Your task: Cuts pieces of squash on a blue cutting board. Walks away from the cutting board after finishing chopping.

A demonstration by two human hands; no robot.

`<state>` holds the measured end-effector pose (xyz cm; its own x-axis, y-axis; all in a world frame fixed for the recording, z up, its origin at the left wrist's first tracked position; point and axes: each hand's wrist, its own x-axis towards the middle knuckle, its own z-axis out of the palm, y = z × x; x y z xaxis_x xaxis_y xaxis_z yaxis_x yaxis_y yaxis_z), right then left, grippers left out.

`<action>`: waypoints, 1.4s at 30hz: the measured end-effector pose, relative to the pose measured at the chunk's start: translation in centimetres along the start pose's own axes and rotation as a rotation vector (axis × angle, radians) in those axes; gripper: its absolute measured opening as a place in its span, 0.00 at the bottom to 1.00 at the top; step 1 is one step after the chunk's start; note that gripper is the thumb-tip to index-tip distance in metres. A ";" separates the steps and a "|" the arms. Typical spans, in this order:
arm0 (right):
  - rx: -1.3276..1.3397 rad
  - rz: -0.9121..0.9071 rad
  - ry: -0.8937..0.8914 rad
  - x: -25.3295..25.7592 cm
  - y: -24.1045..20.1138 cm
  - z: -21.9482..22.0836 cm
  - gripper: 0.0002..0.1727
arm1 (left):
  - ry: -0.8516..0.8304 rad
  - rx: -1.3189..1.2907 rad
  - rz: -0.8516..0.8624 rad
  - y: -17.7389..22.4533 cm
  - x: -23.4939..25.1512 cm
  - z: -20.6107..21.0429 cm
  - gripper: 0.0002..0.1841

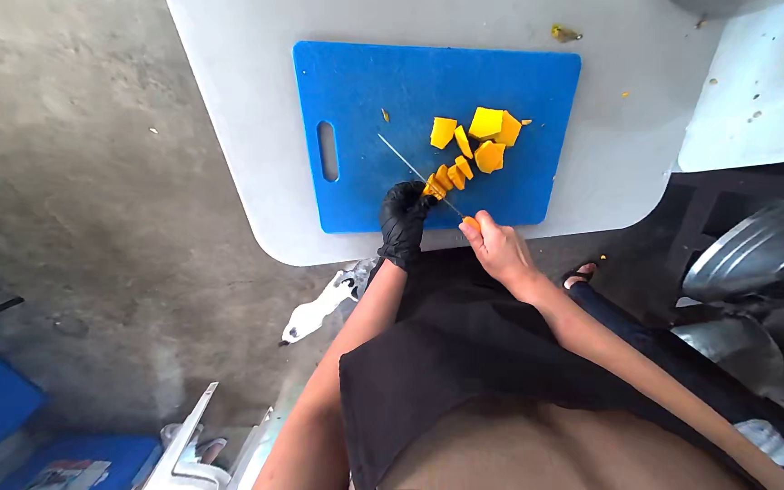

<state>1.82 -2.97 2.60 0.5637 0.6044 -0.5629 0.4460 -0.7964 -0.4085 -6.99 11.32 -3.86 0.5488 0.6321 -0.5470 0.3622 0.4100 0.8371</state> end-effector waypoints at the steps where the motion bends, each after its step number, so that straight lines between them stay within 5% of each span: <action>1: -0.017 0.014 -0.015 0.0 0.0 0.1 0.27 | 0.009 -0.005 -0.008 0.1 0.0 0.0 0.14; 13: 0.006 0.115 -0.125 4.9 -1.5 1.9 0.30 | 0.018 0.005 0.021 -0.2 -0.3 -0.1 0.15; 16: 0.172 0.073 -0.211 5.6 0.0 0.7 0.31 | 0.076 0.124 0.173 0.9 -0.4 -2.3 0.20; 20: 0.205 0.003 -0.111 3.8 0.0 -0.2 0.31 | 0.288 0.539 0.509 5.7 1.7 -5.1 0.24; 26: 0.097 -0.060 -0.037 0.3 -0.8 0.8 0.30 | 0.103 0.906 0.840 9.5 7.4 -2.9 0.30; 30: 0.038 -0.113 0.018 -0.9 -0.4 2.2 0.28 | -0.063 1.047 0.798 8.8 8.7 -2.7 0.29; 42: -0.068 0.001 0.024 -0.2 -0.8 2.3 0.27 | -0.034 0.992 0.829 6.2 9.7 -2.4 0.26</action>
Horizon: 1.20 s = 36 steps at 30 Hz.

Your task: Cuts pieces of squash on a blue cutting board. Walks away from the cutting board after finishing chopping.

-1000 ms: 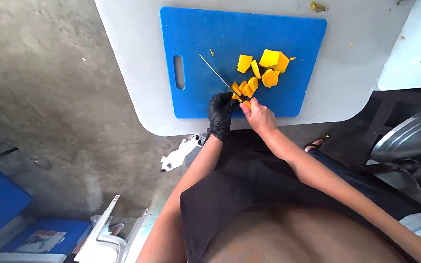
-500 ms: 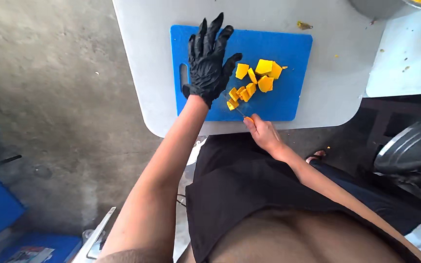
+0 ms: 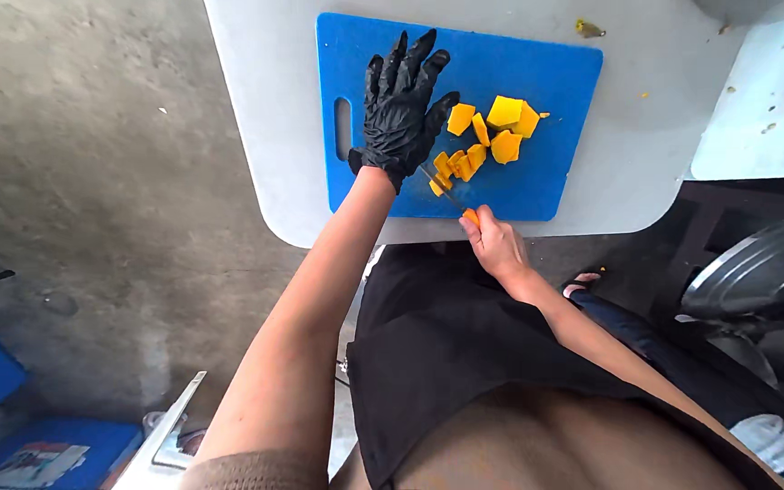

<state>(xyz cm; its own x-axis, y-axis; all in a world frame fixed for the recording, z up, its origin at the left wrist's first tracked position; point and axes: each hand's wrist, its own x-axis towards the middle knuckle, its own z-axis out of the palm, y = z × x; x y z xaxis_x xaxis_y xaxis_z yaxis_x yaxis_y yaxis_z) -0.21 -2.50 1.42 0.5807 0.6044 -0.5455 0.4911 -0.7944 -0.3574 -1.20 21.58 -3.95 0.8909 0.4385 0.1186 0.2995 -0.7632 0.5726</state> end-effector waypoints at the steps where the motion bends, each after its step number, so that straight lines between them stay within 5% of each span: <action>1: 0.007 0.009 -0.009 0.1 0.1 -0.1 0.27 | 0.005 0.000 0.009 0.0 0.1 0.3 0.25; 17: -0.076 0.084 -0.091 1.8 -0.3 1.3 0.30 | -0.033 0.071 0.037 -2.1 -0.2 1.9 0.22; 22: -0.128 -0.010 0.039 3.2 0.4 2.6 0.32 | -0.035 0.108 0.008 -3.2 -1.0 2.5 0.24; 27: 0.251 0.040 -0.319 5.2 1.5 -1.0 0.28 | 0.139 -0.099 -0.194 -0.8 0.2 0.1 0.27; 29: 0.478 0.115 -0.426 5.4 1.8 -1.7 0.28 | 0.281 -0.277 -0.319 0.9 -1.8 -0.6 0.25; 32: 0.790 0.256 -0.475 4.9 0.9 -3.2 0.28 | 0.226 -0.403 -0.395 3.2 -7.0 0.3 0.24; 36: 0.883 0.210 -0.358 4.2 0.4 -5.6 0.25 | 0.111 -0.361 -0.221 5.2 -10.4 3.7 0.52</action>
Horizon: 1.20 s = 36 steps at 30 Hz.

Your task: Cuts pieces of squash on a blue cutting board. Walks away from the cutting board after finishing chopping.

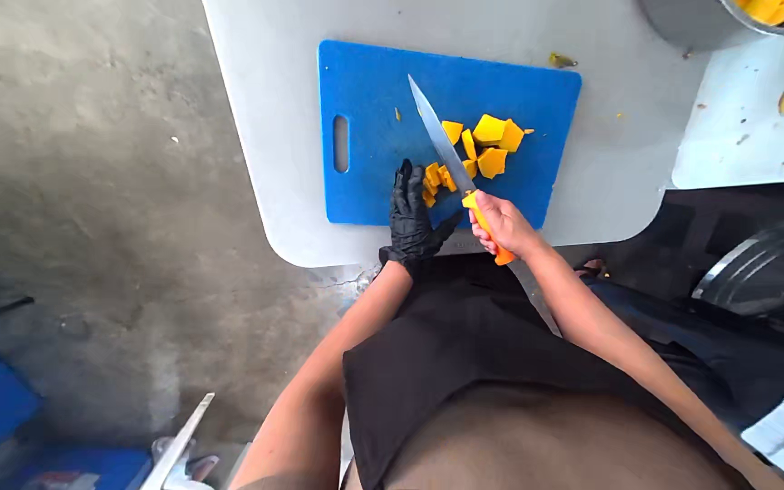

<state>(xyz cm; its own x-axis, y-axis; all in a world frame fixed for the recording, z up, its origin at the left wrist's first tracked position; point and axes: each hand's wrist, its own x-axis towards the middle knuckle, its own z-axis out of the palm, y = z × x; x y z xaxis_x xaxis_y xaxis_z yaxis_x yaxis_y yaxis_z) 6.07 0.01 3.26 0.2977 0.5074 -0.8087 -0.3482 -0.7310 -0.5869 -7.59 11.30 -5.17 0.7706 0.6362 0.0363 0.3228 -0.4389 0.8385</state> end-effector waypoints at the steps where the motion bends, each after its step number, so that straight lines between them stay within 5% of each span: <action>1: 0.000 -0.033 0.023 -0.5 -0.1 -0.5 0.25 | -0.013 0.058 0.059 -0.1 0.5 0.8 0.56; 9: 0.168 -0.123 0.365 -7.2 5.0 -4.4 0.23 | -0.345 0.488 0.307 1.1 7.8 3.8 0.40; 15: 0.435 0.039 0.584 -10.3 12.4 -4.1 0.26 | -0.361 0.621 0.329 1.2 9.9 4.0 0.30; 25: 0.373 0.068 0.421 -7.5 14.6 -3.6 0.30 | -0.587 0.713 0.089 3.9 13.4 2.8 0.24; 30: 0.248 -0.049 0.312 -6.0 13.0 -7.4 0.31 | -0.402 0.396 0.048 4.7 14.0 2.8 0.19; 36: 0.199 -0.083 0.216 -4.6 12.4 -12.5 0.34 | -0.188 -0.177 -0.503 8.5 15.2 2.6 0.17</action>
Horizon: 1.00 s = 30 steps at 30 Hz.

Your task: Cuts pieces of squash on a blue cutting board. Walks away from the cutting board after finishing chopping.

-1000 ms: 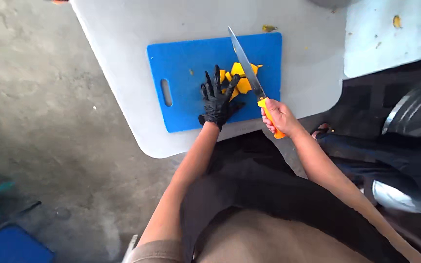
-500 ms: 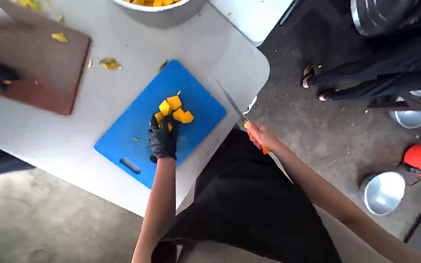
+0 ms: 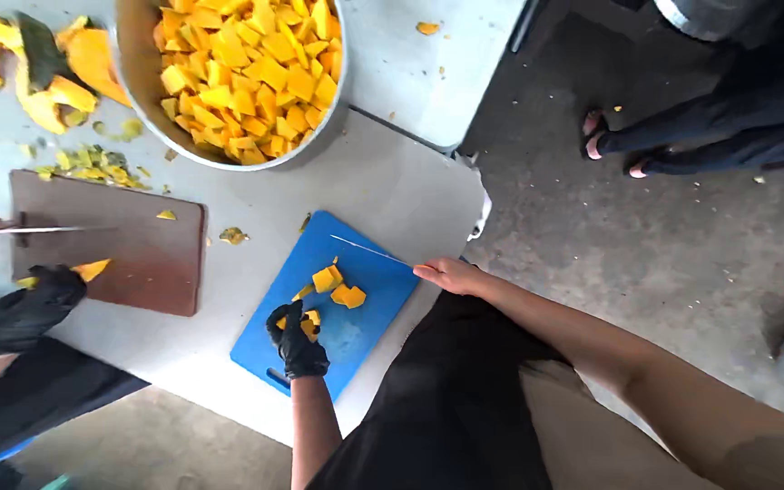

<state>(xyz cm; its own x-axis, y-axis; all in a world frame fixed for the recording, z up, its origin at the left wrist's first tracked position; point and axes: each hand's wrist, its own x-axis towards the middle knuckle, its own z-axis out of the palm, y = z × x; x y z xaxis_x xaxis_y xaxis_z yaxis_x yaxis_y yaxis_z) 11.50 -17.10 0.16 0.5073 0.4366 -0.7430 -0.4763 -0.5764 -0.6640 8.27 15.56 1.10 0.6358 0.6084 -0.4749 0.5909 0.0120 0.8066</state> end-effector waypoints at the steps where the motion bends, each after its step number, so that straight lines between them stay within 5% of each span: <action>1: -0.001 0.010 -0.016 0.4 -0.1 -0.8 0.34 | -0.014 -0.096 -0.039 0.5 0.2 0.0 0.14; 9: -0.088 0.102 -0.063 2.0 -0.4 -6.7 0.32 | -0.427 -0.565 -0.068 12.4 1.9 6.2 0.13; 13: -0.157 0.107 -0.057 2.2 -0.4 -8.4 0.31 | -0.349 -0.523 0.097 21.2 4.6 12.4 0.20; 16: -0.169 0.095 -0.043 2.5 0.1 -9.0 0.29 | -0.200 -0.094 0.039 24.5 7.1 11.8 0.34; 18: -0.156 0.091 -0.039 2.6 0.6 -9.4 0.29 | -0.102 0.174 0.091 23.4 8.3 9.6 0.35; 21: -0.141 0.102 -0.038 3.0 0.6 -9.5 0.29 | -0.013 0.415 0.330 16.8 8.7 5.2 0.31; 26: -0.249 0.108 -0.091 4.1 -0.5 -9.1 0.31 | 0.186 0.589 0.094 1.7 2.9 2.8 0.48; 30: -0.289 0.127 -0.102 4.2 -2.0 -7.9 0.31 | 0.092 0.781 0.089 -2.8 -0.1 5.9 0.63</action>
<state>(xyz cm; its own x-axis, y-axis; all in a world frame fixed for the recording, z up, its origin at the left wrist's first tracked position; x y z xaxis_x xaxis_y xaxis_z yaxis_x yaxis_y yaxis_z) 20.27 -19.62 -0.99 0.3754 0.4067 -0.8328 -0.3007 -0.7965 -0.5245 9.53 10.78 -3.18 0.6737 0.6447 -0.3612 0.7389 -0.5797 0.3435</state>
